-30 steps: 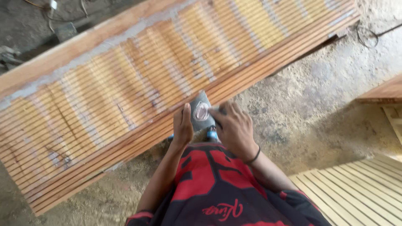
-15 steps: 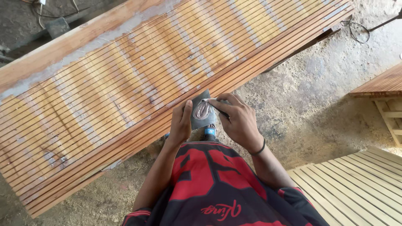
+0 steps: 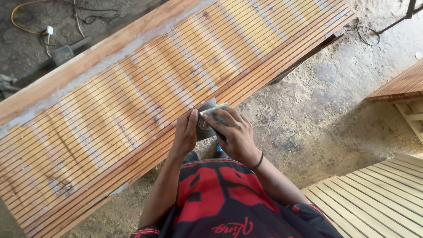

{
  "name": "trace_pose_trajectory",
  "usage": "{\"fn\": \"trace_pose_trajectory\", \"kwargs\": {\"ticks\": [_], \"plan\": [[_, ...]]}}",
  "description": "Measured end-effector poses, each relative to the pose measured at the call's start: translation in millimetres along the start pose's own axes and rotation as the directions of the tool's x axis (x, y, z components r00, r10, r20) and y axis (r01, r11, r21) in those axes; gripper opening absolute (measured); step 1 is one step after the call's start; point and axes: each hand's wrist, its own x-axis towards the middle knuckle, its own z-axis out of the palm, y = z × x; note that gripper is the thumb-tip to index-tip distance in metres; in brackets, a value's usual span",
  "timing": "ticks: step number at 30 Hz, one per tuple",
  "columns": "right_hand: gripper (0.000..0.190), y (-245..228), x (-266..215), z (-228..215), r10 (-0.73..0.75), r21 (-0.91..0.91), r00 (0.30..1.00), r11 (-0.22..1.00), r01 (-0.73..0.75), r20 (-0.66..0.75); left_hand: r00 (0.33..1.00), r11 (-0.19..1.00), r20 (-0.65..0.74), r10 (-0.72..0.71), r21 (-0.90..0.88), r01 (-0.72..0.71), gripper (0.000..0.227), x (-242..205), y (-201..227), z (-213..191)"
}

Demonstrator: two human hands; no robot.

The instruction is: The person uses a putty knife to apply a filler paste into the grooves of a slatted wooden panel. They then use a sanding block to smooth the surface, repeatedly applying filler and sanding to level the wood.

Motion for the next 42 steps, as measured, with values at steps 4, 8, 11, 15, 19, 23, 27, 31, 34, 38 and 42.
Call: {"fn": "trace_pose_trajectory", "kwargs": {"ticks": [4,8,11,15,19,23,27,31,34,38,42], "plan": [[0.056,7,-3,6,-0.032,0.008,0.999,0.999,0.032,-0.022,1.000,0.996,-0.008,0.027,0.089,-0.026,0.043,9,-3,1],[0.059,14,-5,6,-0.046,0.047,0.998,0.998,0.048,-0.045,0.997,0.985,-0.003,0.083,0.150,-0.082,0.044,19,-3,5],[0.061,15,-10,4,-0.039,0.088,0.998,0.995,0.044,-0.059,0.997,0.982,0.010,0.076,0.174,-0.076,0.044,23,2,11],[0.060,20,-11,0,0.011,0.112,0.999,0.994,-0.007,-0.035,0.995,0.967,0.029,0.095,0.233,-0.099,0.044,32,14,19],[0.058,21,-14,-1,0.010,0.134,0.998,0.991,-0.001,-0.063,0.995,0.983,0.063,0.074,0.165,-0.083,0.043,37,20,24],[0.057,23,-15,-2,0.021,0.143,0.997,0.990,-0.012,-0.067,0.997,0.970,0.041,0.072,0.230,-0.079,0.048,44,18,26],[0.058,22,-15,0,0.045,0.191,0.997,0.981,-0.033,-0.058,0.999,0.965,0.038,0.032,0.257,-0.041,0.048,49,15,25],[0.056,22,-15,0,0.047,0.210,0.996,0.977,-0.032,-0.070,0.995,0.957,0.048,0.087,0.272,-0.097,0.046,51,16,24],[0.056,19,-16,0,0.070,0.236,0.996,0.970,-0.057,-0.046,0.996,0.953,0.055,0.067,0.291,-0.080,0.045,52,19,23],[0.055,15,-13,2,0.089,0.269,0.995,0.961,-0.072,-0.051,0.996,0.947,0.073,0.043,0.313,-0.064,0.050,56,25,20],[0.056,14,-12,2,0.086,0.289,0.994,0.955,-0.062,-0.069,0.995,0.947,0.086,0.043,0.315,-0.068,0.050,60,27,18]]}}
